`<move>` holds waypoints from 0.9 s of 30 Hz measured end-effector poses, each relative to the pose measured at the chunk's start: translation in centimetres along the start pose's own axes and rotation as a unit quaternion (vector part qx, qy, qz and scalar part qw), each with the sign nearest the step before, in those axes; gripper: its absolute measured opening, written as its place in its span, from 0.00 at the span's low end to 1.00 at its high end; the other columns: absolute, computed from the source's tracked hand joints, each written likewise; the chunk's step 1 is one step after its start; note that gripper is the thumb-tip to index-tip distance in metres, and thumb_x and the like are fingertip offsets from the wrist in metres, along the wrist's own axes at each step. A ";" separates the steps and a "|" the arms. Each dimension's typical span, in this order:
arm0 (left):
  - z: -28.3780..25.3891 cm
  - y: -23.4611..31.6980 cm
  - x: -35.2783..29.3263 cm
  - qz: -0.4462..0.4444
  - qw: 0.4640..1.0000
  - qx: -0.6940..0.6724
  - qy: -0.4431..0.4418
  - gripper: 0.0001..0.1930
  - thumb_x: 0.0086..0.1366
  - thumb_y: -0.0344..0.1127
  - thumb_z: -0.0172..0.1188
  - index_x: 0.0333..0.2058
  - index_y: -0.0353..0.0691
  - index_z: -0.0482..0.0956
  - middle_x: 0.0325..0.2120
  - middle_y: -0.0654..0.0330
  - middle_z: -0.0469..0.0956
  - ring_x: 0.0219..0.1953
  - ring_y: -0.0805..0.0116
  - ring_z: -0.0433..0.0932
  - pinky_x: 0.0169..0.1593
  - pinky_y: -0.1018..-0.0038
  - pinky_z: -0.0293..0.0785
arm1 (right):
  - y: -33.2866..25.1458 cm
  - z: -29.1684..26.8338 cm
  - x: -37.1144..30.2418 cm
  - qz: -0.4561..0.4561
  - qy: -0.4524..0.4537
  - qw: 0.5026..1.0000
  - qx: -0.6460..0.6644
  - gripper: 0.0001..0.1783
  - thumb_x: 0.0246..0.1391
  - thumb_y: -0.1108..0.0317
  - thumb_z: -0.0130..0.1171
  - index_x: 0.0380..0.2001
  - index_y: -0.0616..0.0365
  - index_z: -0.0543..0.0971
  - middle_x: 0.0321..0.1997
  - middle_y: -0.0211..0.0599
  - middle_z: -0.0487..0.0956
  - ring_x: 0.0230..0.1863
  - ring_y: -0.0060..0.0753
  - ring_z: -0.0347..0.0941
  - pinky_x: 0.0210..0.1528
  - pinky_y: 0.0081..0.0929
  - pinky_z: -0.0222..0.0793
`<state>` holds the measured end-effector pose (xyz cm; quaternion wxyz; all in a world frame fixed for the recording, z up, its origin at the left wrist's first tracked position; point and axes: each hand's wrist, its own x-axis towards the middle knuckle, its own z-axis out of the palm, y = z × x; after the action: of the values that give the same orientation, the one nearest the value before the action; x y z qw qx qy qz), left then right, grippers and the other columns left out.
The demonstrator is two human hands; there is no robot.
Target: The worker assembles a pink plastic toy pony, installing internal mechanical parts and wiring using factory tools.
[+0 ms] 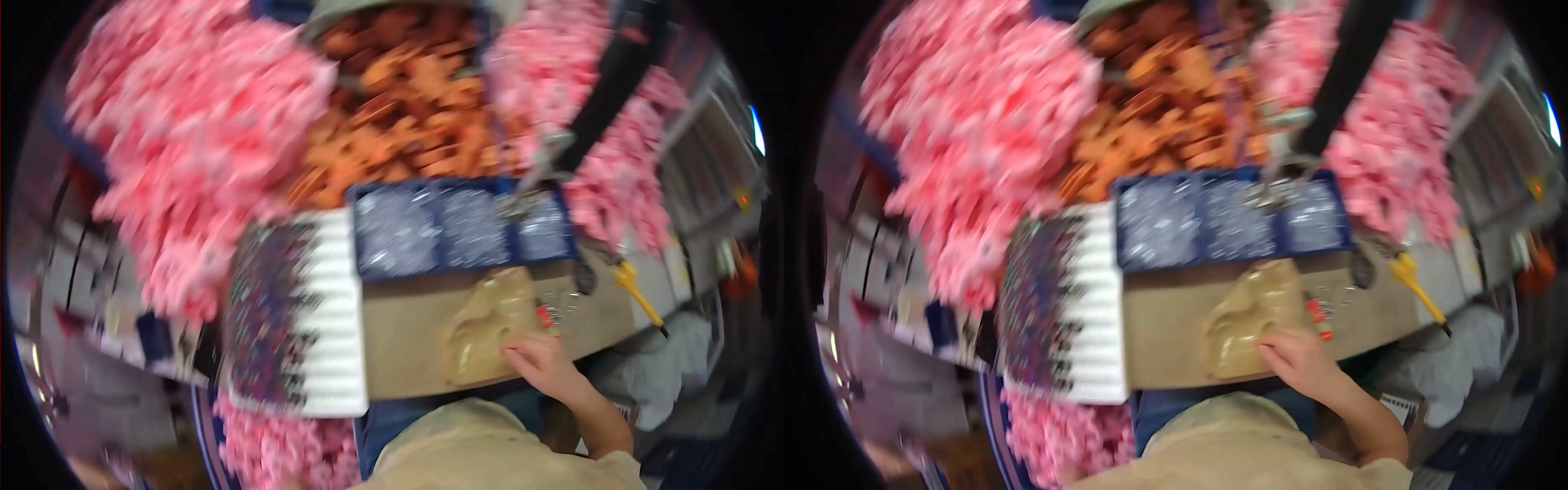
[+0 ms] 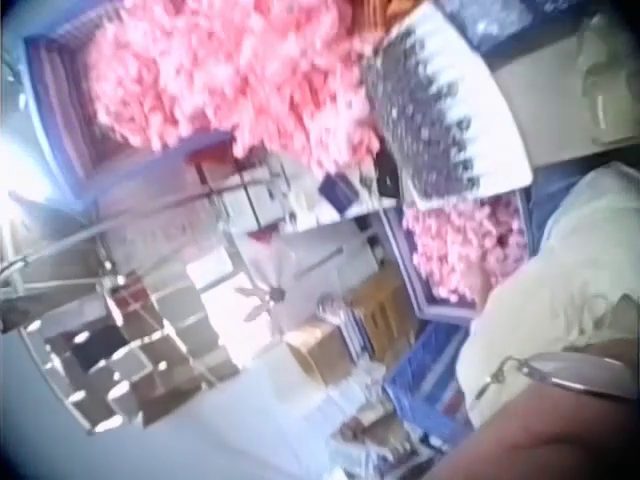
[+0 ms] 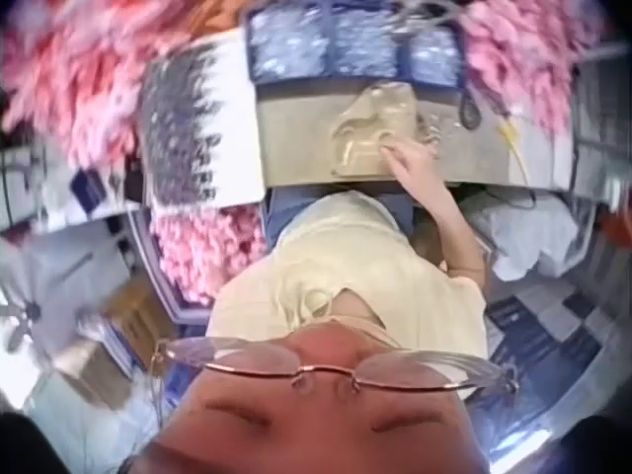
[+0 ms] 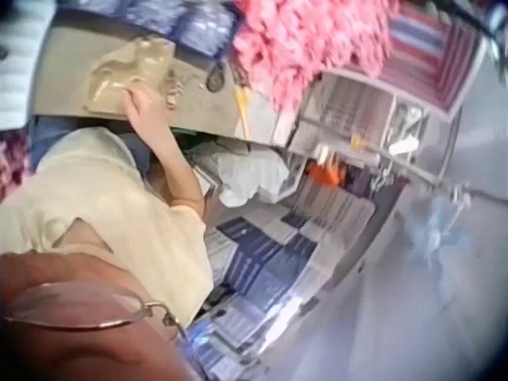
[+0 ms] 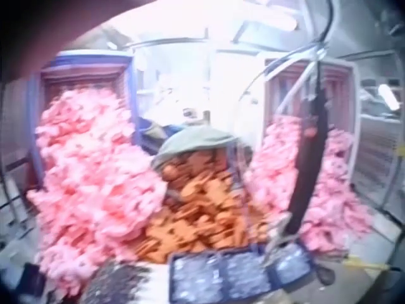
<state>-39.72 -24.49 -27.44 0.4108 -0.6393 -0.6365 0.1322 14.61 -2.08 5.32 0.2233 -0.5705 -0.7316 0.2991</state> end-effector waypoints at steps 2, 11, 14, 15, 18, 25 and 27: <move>0.8 -0.6 6.9 -0.070 0.988 -0.109 0.081 0.22 0.60 0.53 0.53 0.39 0.39 0.76 0.31 0.57 0.75 0.25 0.69 0.73 0.26 0.72 0.71 | 1.7 -0.8 0.3 0.000 0.097 0.995 0.002 0.08 0.49 0.70 0.57 0.31 0.64 0.77 0.27 0.42 0.77 0.26 0.38 0.73 0.29 0.28 0.67; -6.5 -11.3 23.9 -0.365 0.793 -0.450 0.187 0.15 0.61 0.43 0.55 0.35 0.34 0.76 0.29 0.54 0.75 0.27 0.63 0.73 0.32 0.69 0.70 | 10.4 -15.9 14.5 0.053 0.352 0.893 -0.275 0.09 0.48 0.68 0.51 0.25 0.62 0.77 0.26 0.51 0.76 0.30 0.51 0.74 0.34 0.41 0.69; -7.8 -13.5 27.5 -0.458 0.689 -0.526 0.196 0.13 0.61 0.39 0.56 0.34 0.32 0.76 0.28 0.53 0.75 0.28 0.61 0.73 0.34 0.69 0.70 | 15.7 -19.2 17.0 0.124 0.220 0.871 -0.420 0.09 0.49 0.68 0.49 0.32 0.59 0.76 0.36 0.50 0.74 0.37 0.52 0.74 0.36 0.43 0.71; -8.2 -14.6 28.6 -0.488 0.649 -0.547 0.206 0.12 0.62 0.38 0.56 0.34 0.32 0.76 0.28 0.53 0.75 0.28 0.61 0.73 0.35 0.68 0.70 | 18.7 -18.9 17.6 0.116 0.229 0.872 -0.417 0.09 0.49 0.68 0.49 0.32 0.59 0.76 0.36 0.50 0.74 0.37 0.52 0.74 0.36 0.43 0.71; -8.2 -17.5 35.0 -0.441 0.637 -0.626 0.093 0.09 0.64 0.32 0.47 0.39 0.39 0.76 0.30 0.63 0.72 0.28 0.75 0.69 0.29 0.80 0.66 | 22.7 -17.7 19.9 -0.074 0.239 0.911 -0.329 0.09 0.49 0.69 0.49 0.34 0.59 0.74 0.41 0.51 0.72 0.40 0.53 0.73 0.37 0.45 0.70; -25.5 -2.0 56.7 0.115 0.790 -0.580 0.160 0.05 0.52 0.27 0.59 0.29 0.34 0.75 0.26 0.51 0.74 0.30 0.55 0.73 0.33 0.67 0.68 | 20.1 -20.8 17.6 -0.031 0.482 0.843 -0.237 0.11 0.48 0.73 0.52 0.36 0.62 0.75 0.34 0.47 0.77 0.38 0.45 0.74 0.38 0.35 0.69; -27.6 5.4 61.9 0.190 0.763 -0.586 0.197 0.10 0.50 0.27 0.60 0.33 0.37 0.77 0.34 0.53 0.75 0.38 0.54 0.75 0.41 0.65 0.71 | 21.1 -19.9 16.6 -0.073 0.440 0.831 -0.332 0.10 0.49 0.74 0.51 0.36 0.62 0.75 0.34 0.46 0.77 0.38 0.45 0.74 0.38 0.35 0.69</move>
<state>-7.18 23.57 8.06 0.0393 -0.8754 -0.3604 -0.3197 38.55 21.22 4.83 0.3403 -0.6262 -0.6508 -0.2617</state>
